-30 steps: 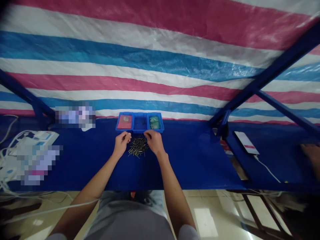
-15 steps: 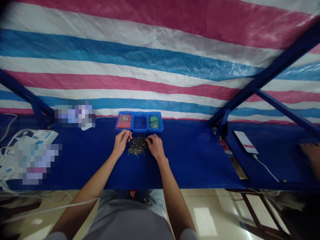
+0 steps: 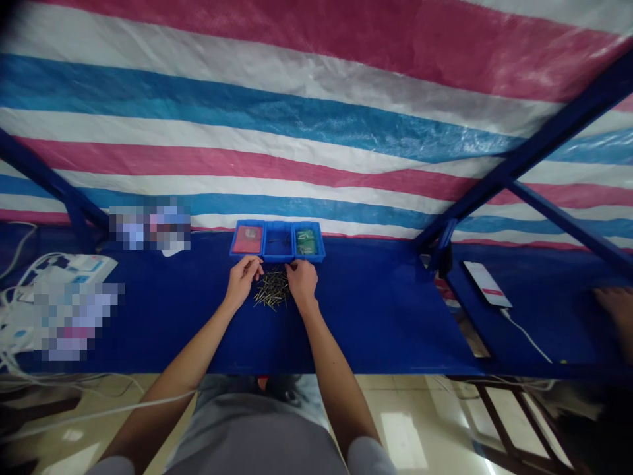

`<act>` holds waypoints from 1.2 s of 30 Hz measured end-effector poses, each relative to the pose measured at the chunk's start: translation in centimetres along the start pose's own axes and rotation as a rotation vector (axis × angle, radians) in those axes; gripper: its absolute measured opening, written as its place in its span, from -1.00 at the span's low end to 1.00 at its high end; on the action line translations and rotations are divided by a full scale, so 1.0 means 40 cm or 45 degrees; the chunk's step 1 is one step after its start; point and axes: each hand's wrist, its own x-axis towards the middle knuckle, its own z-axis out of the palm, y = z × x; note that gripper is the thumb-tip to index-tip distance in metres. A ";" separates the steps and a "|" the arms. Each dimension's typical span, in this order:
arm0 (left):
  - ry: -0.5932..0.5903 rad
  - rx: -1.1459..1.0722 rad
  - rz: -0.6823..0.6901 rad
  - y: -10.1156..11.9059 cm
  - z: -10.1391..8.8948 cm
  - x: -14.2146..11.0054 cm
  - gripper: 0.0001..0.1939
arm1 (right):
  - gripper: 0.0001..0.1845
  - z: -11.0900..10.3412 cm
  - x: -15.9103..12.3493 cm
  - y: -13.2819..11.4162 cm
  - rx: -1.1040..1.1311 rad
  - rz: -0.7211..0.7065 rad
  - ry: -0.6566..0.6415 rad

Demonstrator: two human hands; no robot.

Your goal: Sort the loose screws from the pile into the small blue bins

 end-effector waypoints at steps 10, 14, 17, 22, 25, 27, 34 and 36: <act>-0.035 0.012 0.019 -0.006 0.003 0.002 -0.73 | -0.79 0.002 0.003 -0.006 -0.046 0.059 -0.032; -0.050 0.033 0.018 -0.005 0.003 0.001 -0.73 | -0.79 0.002 -0.002 0.006 0.054 -0.035 0.039; -0.065 0.072 0.021 -0.003 0.003 -0.002 -0.72 | -0.78 -0.006 -0.012 0.016 0.226 -0.214 0.156; -0.120 0.215 0.049 0.002 0.003 -0.006 -0.69 | -0.72 -0.014 -0.034 0.012 0.641 -0.339 0.130; -0.188 0.325 0.098 0.006 0.006 -0.007 -0.72 | -0.69 -0.009 -0.041 0.001 0.905 -0.303 -0.006; -0.254 0.380 0.125 0.010 0.009 -0.008 -0.74 | -0.68 -0.004 -0.043 -0.007 1.063 -0.288 -0.110; -0.371 0.445 0.216 0.020 0.012 -0.015 -0.74 | -0.70 0.011 -0.048 -0.021 1.371 -0.259 -0.271; -0.350 0.444 0.231 0.019 0.010 -0.016 -0.74 | -0.69 0.015 -0.051 -0.024 1.380 -0.244 -0.280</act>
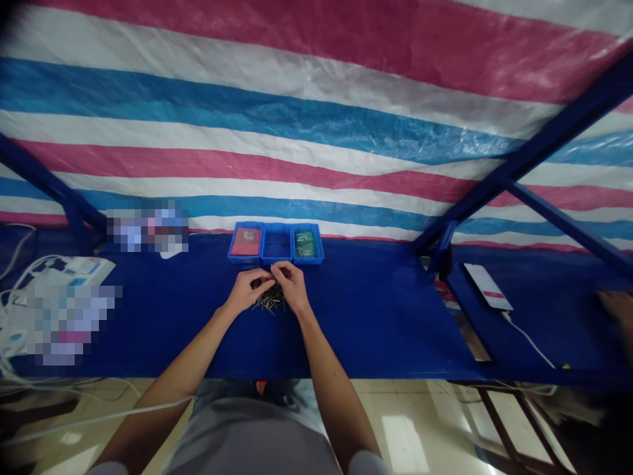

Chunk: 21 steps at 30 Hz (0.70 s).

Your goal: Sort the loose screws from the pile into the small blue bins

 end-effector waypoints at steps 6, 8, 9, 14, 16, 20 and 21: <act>0.037 -0.010 0.002 -0.003 -0.001 0.000 -0.72 | -0.68 0.004 -0.001 0.002 -0.015 -0.006 -0.012; 0.044 -0.004 -0.002 -0.003 -0.001 0.001 -0.72 | -0.67 0.003 -0.001 -0.002 -0.046 0.002 -0.001; 0.050 -0.001 -0.004 -0.002 -0.002 0.001 -0.72 | -0.66 0.001 -0.001 -0.004 -0.062 0.006 0.004; 0.000 0.013 0.006 -0.001 -0.002 0.002 -0.74 | -0.67 -0.007 -0.003 -0.010 -0.070 -0.035 0.032; -0.026 0.027 0.013 0.000 -0.001 0.001 -0.76 | -0.68 -0.012 -0.002 -0.011 -0.071 -0.050 0.019; 0.039 0.004 -0.020 0.003 -0.003 -0.001 -0.76 | -0.68 -0.021 -0.001 -0.013 -0.108 -0.034 0.031; 0.069 -0.020 -0.041 0.003 -0.004 -0.001 -0.75 | -0.68 -0.022 -0.001 -0.013 -0.119 -0.029 0.037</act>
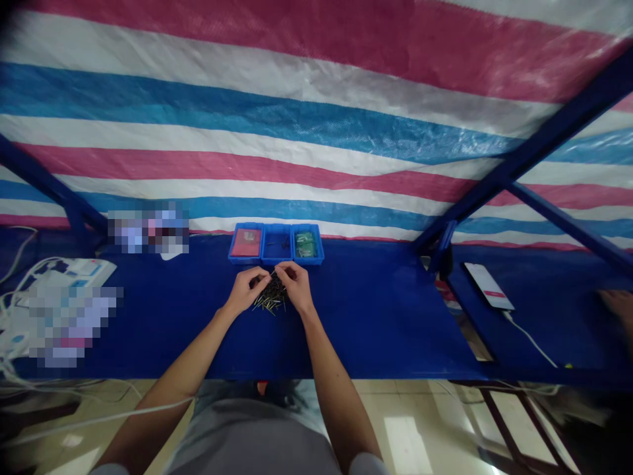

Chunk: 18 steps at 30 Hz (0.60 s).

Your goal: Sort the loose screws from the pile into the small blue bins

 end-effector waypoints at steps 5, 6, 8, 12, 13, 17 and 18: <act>0.099 -0.130 -0.105 -0.005 -0.004 0.000 -0.70 | -0.69 0.005 -0.007 0.009 -0.060 -0.036 -0.062; 0.098 -0.147 -0.114 -0.007 -0.003 0.000 -0.70 | -0.69 0.007 -0.009 0.011 -0.101 -0.055 -0.070; 0.086 -0.172 -0.126 -0.010 -0.003 0.000 -0.70 | -0.71 0.011 -0.014 0.011 -0.219 -0.103 -0.063; 0.000 -0.161 -0.127 -0.008 -0.002 0.001 -0.66 | -0.77 0.011 -0.022 0.000 -0.414 -0.211 -0.054; -0.035 -0.143 -0.119 -0.007 -0.002 0.001 -0.64 | -0.78 0.011 -0.023 -0.003 -0.432 -0.235 -0.069; -0.089 -0.088 -0.085 -0.007 -0.002 0.003 -0.61 | -0.75 0.012 -0.028 -0.008 -0.474 -0.309 -0.125; -0.090 -0.080 -0.078 -0.007 -0.002 0.004 -0.61 | -0.74 0.012 -0.029 -0.006 -0.494 -0.321 -0.129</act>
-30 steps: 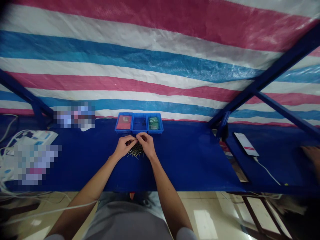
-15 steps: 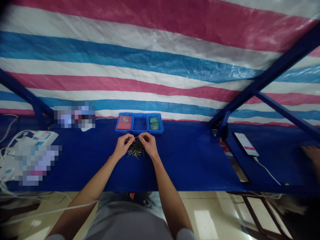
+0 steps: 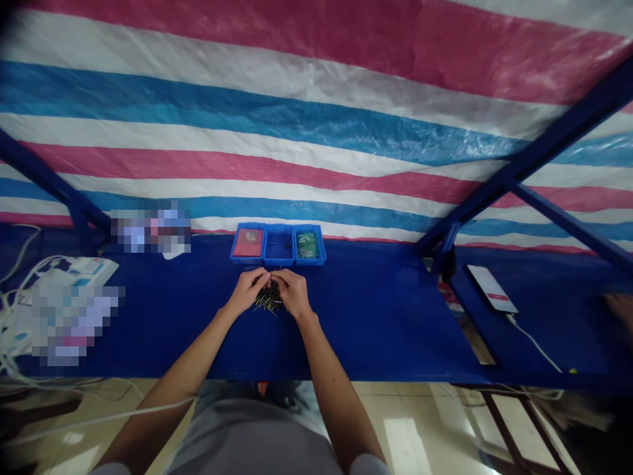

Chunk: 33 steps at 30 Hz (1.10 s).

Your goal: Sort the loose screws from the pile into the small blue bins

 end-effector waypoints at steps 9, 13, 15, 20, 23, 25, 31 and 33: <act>0.019 0.072 0.067 -0.004 -0.002 0.004 -0.65 | -0.71 0.009 -0.009 0.013 -0.266 -0.047 -0.054; 0.032 0.097 0.079 -0.004 -0.002 0.000 -0.65 | -0.74 0.012 -0.009 0.017 -0.297 -0.112 -0.070; 0.033 0.105 0.080 -0.003 -0.001 -0.001 -0.65 | -0.75 0.013 -0.008 0.016 -0.296 -0.124 -0.080; 0.025 0.129 0.106 0.000 -0.001 0.000 -0.65 | -0.72 0.016 -0.009 0.010 -0.281 -0.103 -0.101; 0.020 0.136 0.118 0.002 0.000 0.000 -0.66 | -0.67 0.020 -0.008 0.008 -0.286 -0.070 -0.072; 0.019 0.136 0.125 0.001 0.001 -0.001 -0.67 | -0.63 0.025 -0.007 0.007 -0.290 -0.055 -0.048; 0.031 0.153 0.151 -0.004 0.008 -0.002 -0.70 | -0.53 0.033 -0.002 -0.001 -0.253 -0.007 0.009; 0.033 0.159 0.153 -0.003 0.009 -0.002 -0.70 | -0.50 0.033 -0.001 -0.003 -0.220 0.014 0.018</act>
